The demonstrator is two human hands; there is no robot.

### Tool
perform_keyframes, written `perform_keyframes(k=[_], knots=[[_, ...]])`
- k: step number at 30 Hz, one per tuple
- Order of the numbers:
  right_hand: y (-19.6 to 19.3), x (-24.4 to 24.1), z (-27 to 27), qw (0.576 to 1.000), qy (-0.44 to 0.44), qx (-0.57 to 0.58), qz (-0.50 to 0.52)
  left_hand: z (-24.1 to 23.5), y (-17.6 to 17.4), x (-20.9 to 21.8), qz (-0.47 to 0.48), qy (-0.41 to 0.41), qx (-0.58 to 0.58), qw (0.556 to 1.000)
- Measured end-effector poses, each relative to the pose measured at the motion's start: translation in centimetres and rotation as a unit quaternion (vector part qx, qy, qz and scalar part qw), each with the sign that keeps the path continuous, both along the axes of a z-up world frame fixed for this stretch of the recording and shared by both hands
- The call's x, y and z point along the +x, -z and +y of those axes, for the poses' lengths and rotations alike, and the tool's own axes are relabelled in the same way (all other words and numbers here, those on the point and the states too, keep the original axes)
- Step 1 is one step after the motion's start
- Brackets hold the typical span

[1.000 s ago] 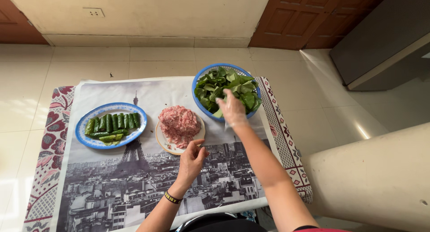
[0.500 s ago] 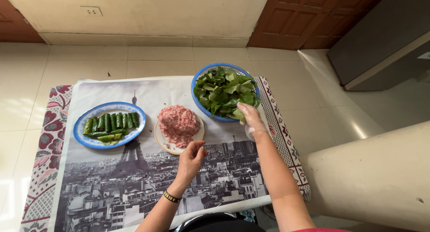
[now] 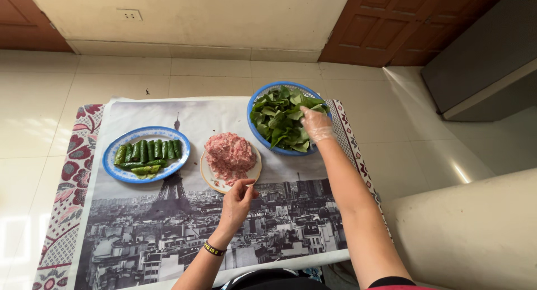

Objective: The person prepares rolls by placing portions of meat filling onto individual leaves and rolling them up by hand, then placing each completed roll onto a plate.

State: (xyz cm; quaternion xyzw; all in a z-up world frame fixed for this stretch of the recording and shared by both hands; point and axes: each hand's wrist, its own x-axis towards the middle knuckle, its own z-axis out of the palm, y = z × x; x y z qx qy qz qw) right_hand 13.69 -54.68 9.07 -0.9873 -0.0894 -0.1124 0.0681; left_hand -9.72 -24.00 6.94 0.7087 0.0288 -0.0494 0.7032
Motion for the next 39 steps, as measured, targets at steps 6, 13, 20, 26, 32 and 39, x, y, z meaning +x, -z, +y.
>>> perform_keyframes(k=[6,13,20,26,32,39], knots=[[2.1,4.5,-4.9,0.959,0.112,0.262,0.007,0.4,0.4,0.2,0.013,-0.012,0.002,1.0],[-2.5,0.7,-5.3,0.788,0.161,0.581,0.127,-0.2,0.1,0.2,0.007,0.006,0.008,1.0],[-10.1,-8.9,1.7,0.835,0.161,0.483,0.208,-1.1,-3.1,-0.3,-0.165,-0.01,0.061,0.984],[-10.6,-17.9,9.0,0.731,0.078,0.589,0.336,-3.2,-8.2,0.1,-0.383,-0.02,0.17,0.908],[-4.4,-19.4,10.2,0.693,-0.212,0.622,0.296,-3.4,-4.7,-0.5,-0.183,-0.004,-0.039,0.982],[-7.0,-21.4,10.8,0.699,-0.197,0.637,0.259,-2.1,5.3,1.0,-0.034,0.075,-0.449,0.89]])
